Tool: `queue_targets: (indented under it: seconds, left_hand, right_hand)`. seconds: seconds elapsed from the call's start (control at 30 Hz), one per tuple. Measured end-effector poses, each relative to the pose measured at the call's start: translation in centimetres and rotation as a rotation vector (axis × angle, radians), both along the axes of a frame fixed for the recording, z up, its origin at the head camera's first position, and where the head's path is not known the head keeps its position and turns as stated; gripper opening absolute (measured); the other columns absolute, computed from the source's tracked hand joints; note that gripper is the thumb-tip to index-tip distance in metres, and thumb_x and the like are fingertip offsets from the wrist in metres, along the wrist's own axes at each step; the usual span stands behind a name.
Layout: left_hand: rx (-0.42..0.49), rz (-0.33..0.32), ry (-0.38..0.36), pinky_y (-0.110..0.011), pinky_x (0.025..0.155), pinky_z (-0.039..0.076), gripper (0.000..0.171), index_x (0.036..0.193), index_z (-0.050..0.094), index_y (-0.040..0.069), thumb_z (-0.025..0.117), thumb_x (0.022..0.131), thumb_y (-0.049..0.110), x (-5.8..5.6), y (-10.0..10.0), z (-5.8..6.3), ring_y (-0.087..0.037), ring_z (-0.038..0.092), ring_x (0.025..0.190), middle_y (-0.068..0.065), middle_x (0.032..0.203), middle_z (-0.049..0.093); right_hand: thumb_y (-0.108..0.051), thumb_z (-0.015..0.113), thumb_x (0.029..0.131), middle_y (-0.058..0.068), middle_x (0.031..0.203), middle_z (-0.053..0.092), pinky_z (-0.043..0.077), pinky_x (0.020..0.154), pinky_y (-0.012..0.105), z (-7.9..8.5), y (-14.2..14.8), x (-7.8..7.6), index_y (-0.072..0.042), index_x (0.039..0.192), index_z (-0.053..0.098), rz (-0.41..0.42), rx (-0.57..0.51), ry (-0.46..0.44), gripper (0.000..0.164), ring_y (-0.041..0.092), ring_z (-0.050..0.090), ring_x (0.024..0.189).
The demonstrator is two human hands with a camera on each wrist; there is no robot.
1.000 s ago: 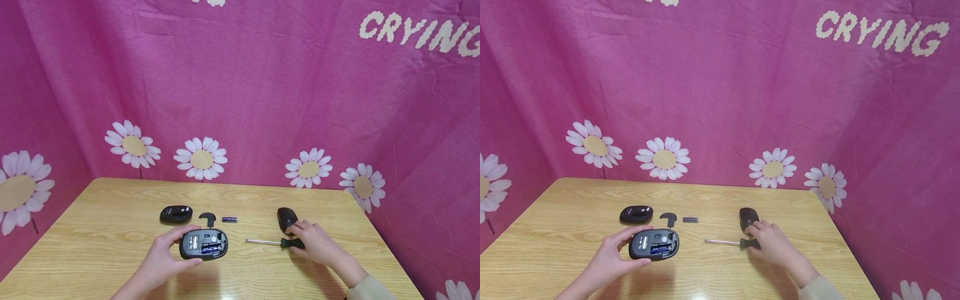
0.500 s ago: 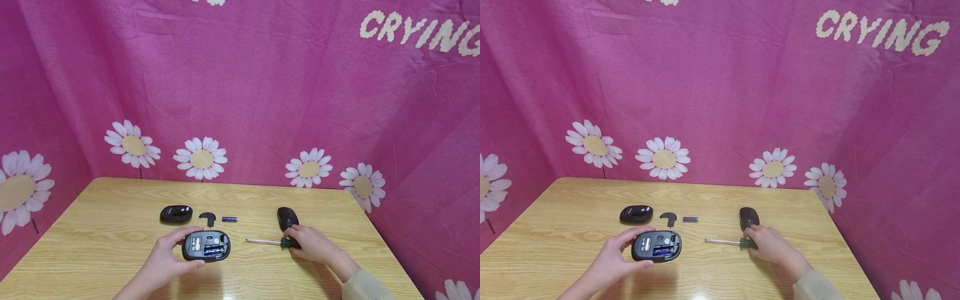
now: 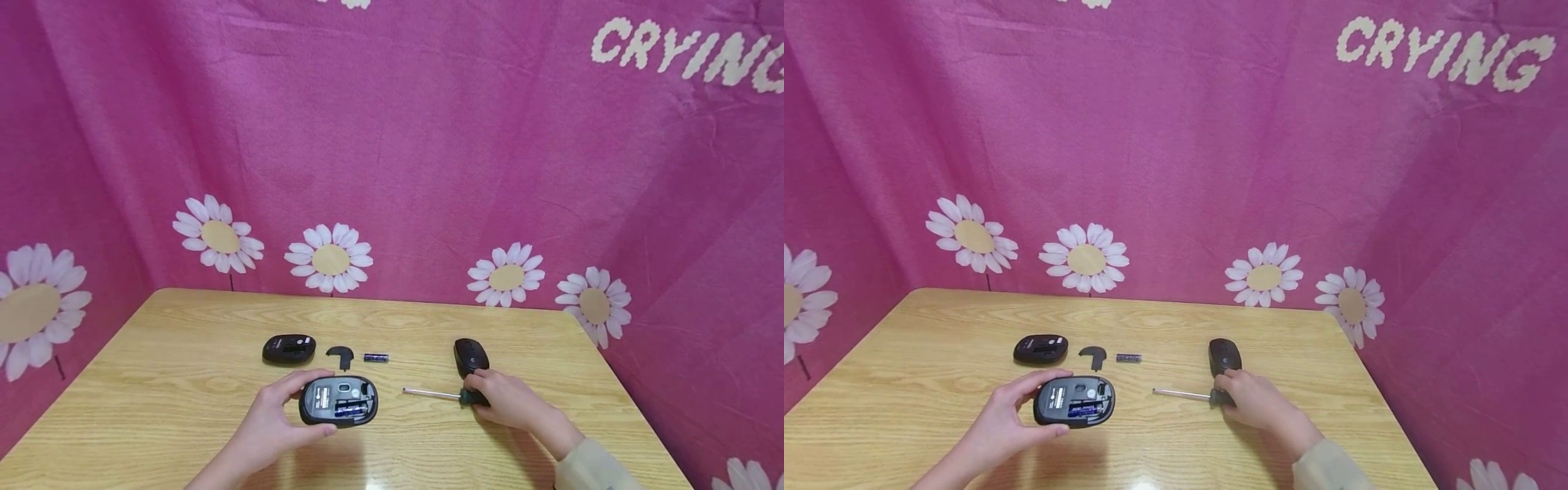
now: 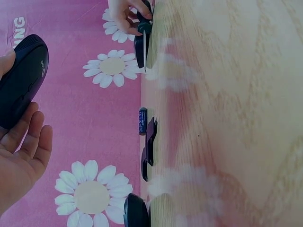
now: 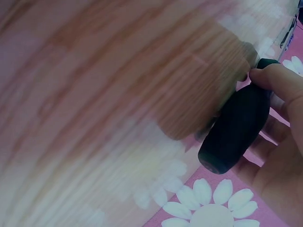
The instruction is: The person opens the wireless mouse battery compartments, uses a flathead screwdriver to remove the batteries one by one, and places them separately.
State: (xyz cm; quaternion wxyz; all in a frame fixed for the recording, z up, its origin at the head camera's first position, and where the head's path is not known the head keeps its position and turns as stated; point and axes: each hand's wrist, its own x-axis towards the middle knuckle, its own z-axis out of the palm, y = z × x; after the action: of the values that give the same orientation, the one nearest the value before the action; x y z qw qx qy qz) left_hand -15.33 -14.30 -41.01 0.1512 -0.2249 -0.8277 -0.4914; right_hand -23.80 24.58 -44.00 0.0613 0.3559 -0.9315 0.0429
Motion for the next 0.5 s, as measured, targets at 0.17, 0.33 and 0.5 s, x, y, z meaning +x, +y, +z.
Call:
queue_targets:
  seconds: [0.17,0.33,0.5]
  left_hand:
    - [-0.004,0.008,0.013,-0.026,0.074,0.051,0.064,0.118,0.063,0.019,0.089,0.06,0.026,0.0,0.0,0.0,-0.003,0.057,0.095,0.013,0.107,0.065]
    - [-0.004,0.012,0.015,-0.025,0.075,0.051,0.065,0.118,0.064,0.017,0.09,0.059,0.023,0.1,0.0,0.1,-0.003,0.057,0.095,0.012,0.108,0.065]
    - [-0.005,0.018,-0.011,-0.025,0.076,0.051,0.065,0.118,0.063,0.019,0.089,0.059,0.026,0.1,0.0,0.2,-0.004,0.057,0.097,0.014,0.109,0.064]
  right_hand:
    - [-0.012,0.077,0.071,-0.009,0.085,0.057,0.05,0.059,0.031,0.5,0.1,0.2,-0.017,0.09,0.061,0.012,-0.026,-0.008,0.025,0.01,0.058,0.075]
    - [-0.015,0.078,0.073,-0.008,0.085,0.06,0.051,0.062,0.032,1.8,0.0,0.5,-0.017,0.091,0.062,0.017,-0.04,0.001,0.024,0.01,0.057,0.077]
    - [-0.017,0.079,0.074,-0.006,0.083,0.06,0.049,0.061,0.031,3.2,-0.1,0.9,-0.019,0.092,0.063,-0.005,-0.054,-0.01,0.024,0.01,0.055,0.075]
